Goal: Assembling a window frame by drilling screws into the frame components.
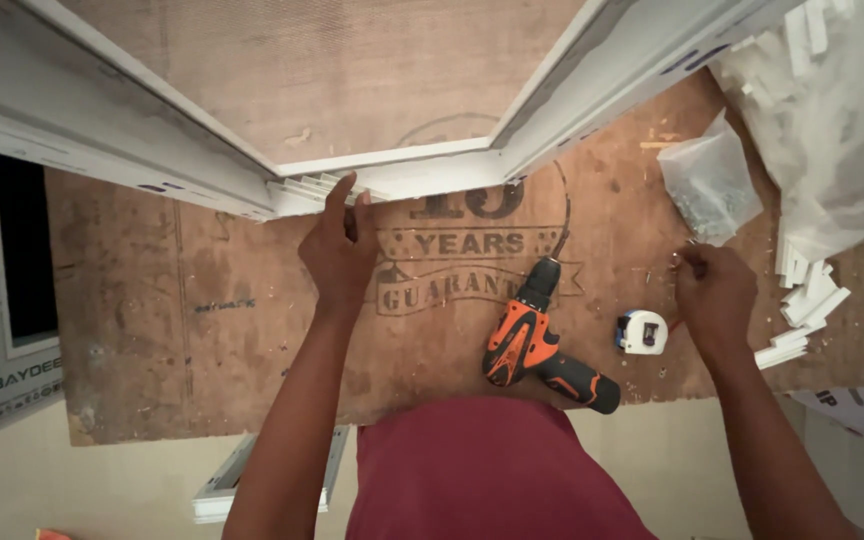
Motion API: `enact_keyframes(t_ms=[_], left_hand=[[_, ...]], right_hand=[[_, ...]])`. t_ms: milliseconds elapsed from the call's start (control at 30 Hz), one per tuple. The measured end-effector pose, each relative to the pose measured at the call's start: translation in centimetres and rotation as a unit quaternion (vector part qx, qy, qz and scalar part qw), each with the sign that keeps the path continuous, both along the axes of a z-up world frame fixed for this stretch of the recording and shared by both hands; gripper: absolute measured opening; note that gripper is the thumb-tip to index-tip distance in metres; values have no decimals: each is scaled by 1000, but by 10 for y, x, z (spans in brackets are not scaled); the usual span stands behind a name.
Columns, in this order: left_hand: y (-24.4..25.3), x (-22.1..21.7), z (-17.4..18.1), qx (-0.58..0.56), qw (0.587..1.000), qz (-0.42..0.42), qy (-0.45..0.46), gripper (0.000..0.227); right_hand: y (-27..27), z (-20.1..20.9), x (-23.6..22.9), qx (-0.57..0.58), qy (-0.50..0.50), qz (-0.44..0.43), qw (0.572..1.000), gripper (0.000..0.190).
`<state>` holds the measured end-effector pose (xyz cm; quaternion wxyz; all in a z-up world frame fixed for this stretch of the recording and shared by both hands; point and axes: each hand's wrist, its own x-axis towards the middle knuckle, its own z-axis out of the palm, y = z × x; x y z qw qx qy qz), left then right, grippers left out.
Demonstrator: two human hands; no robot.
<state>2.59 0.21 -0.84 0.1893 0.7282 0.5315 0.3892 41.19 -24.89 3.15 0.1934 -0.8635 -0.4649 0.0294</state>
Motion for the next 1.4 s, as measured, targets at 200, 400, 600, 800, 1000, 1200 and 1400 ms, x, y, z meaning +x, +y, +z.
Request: enact_keyframes(t_ms=[200, 400, 600, 800, 1000, 1200, 1400], left_hand=[[1, 0, 4, 22, 1000, 13, 1, 27], [2, 0, 2, 35, 999, 12, 16, 27], [2, -1, 3, 7, 1000, 16, -6, 27], [2, -2, 1, 23, 1000, 2, 3, 29], [2, -2, 2, 33, 999, 5, -11, 30], [-1, -3, 1, 41, 999, 6, -14, 30], [-8, -13, -1, 14, 997, 56, -58, 34]], right_hand=[[28, -1, -12, 34, 139, 14, 990, 16], [81, -10, -43, 66, 422, 2, 904, 16], [102, -27, -41, 13, 476, 30, 879, 17], [109, -25, -32, -55, 485, 90, 868, 17], [118, -18, -28, -118, 453, 152, 870, 20], [110, 20, -51, -142, 398, 134, 896, 43], [41, 39, -92, -221, 266, 118, 931, 84]])
